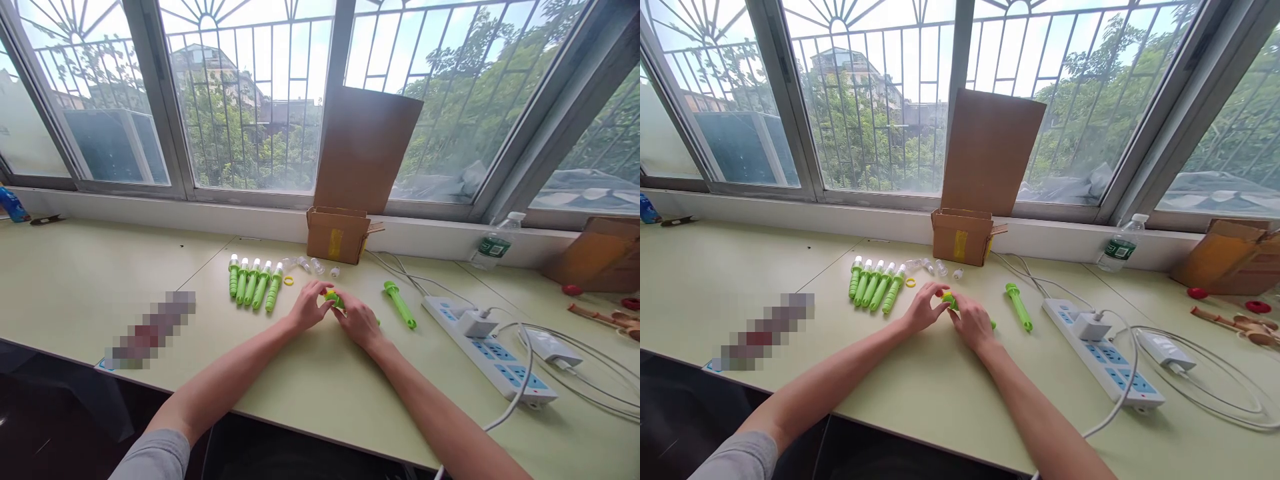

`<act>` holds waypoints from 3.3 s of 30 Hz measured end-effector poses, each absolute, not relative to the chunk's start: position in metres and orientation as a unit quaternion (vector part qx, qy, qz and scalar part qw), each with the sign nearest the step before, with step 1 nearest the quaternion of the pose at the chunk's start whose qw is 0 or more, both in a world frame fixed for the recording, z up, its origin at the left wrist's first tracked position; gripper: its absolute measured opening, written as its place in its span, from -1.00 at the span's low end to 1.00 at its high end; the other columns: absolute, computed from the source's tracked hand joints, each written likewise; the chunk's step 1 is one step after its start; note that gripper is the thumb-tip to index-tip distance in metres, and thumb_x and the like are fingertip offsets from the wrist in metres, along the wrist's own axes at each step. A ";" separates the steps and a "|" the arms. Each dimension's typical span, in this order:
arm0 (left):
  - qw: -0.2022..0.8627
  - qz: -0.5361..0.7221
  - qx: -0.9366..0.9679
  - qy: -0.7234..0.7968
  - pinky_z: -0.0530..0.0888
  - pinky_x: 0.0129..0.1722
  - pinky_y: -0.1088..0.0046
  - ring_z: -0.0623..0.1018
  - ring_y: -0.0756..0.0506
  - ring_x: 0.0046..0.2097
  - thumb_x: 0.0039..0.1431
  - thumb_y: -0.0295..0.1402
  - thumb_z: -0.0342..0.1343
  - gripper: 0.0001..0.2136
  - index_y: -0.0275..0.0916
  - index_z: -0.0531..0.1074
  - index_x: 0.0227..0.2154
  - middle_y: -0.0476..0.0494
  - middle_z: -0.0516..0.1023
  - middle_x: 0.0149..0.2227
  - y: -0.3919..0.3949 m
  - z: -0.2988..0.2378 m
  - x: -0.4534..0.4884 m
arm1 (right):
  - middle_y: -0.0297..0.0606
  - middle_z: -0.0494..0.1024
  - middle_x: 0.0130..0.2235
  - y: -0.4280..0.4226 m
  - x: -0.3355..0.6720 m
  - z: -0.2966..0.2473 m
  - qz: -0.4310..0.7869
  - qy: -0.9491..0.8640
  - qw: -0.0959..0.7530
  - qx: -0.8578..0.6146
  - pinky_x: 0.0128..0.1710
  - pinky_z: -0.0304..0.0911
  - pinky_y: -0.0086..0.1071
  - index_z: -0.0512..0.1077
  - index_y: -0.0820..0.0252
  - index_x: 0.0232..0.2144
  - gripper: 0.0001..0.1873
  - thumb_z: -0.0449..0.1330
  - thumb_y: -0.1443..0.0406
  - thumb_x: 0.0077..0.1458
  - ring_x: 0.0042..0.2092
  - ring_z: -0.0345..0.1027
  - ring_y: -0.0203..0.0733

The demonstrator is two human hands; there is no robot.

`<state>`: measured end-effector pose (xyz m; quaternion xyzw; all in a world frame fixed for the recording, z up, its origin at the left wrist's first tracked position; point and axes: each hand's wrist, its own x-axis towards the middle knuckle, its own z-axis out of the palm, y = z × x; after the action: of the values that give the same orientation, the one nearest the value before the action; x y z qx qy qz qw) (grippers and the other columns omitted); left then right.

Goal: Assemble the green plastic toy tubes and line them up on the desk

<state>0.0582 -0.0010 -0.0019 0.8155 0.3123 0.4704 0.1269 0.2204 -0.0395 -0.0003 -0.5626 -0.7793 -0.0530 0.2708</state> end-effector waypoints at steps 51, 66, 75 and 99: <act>0.201 0.472 0.799 0.314 0.43 -0.18 0.38 0.46 -0.03 -0.26 0.02 -0.31 0.17 -0.64 -0.20 0.33 -0.08 -0.05 0.46 -0.32 0.001 -0.003 0.054 | -0.24 0.46 -0.01 -0.043 0.217 0.001 -0.046 -0.787 0.253 -0.560 -0.23 0.22 -0.39 0.21 0.03 0.09 -0.50 0.08 0.34 0.06 -0.13 0.39 -0.13; 0.189 0.496 0.791 0.303 0.45 -0.09 0.28 0.49 -0.09 -0.12 0.04 -0.48 0.07 -0.68 -0.22 0.30 -0.09 -0.16 0.47 -0.14 0.005 -0.003 0.053 | -0.23 0.46 -0.01 -0.044 0.217 0.002 -0.045 -0.775 0.263 -0.574 -0.23 0.23 -0.36 0.15 -0.01 0.16 -0.43 0.08 0.32 0.07 -0.14 0.40 -0.11; 0.189 0.479 0.790 0.333 0.47 -0.11 0.32 0.54 -0.07 -0.15 0.08 -0.51 0.02 -0.70 -0.20 0.31 -0.09 -0.11 0.53 -0.21 0.009 -0.008 0.053 | -0.26 0.46 -0.02 -0.043 0.218 0.002 -0.051 -0.772 0.261 -0.578 -0.28 0.22 -0.38 0.16 -0.04 0.14 -0.44 0.08 0.32 0.07 -0.23 0.42 -0.16; 0.171 0.473 0.813 0.294 0.47 -0.15 0.37 0.54 -0.05 -0.21 0.10 -0.45 0.04 -0.76 -0.21 0.32 -0.14 -0.10 0.54 -0.24 -0.001 -0.002 0.055 | -0.27 0.46 -0.02 -0.044 0.217 0.003 -0.061 -0.780 0.240 -0.574 -0.24 0.23 -0.36 0.10 -0.06 0.17 -0.40 0.07 0.33 0.07 -0.13 0.40 -0.11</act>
<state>0.0554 -0.0010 -0.0015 0.8127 0.2941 0.4732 0.1705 0.2169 -0.0439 0.0028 -0.5745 -0.7801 -0.0609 0.2403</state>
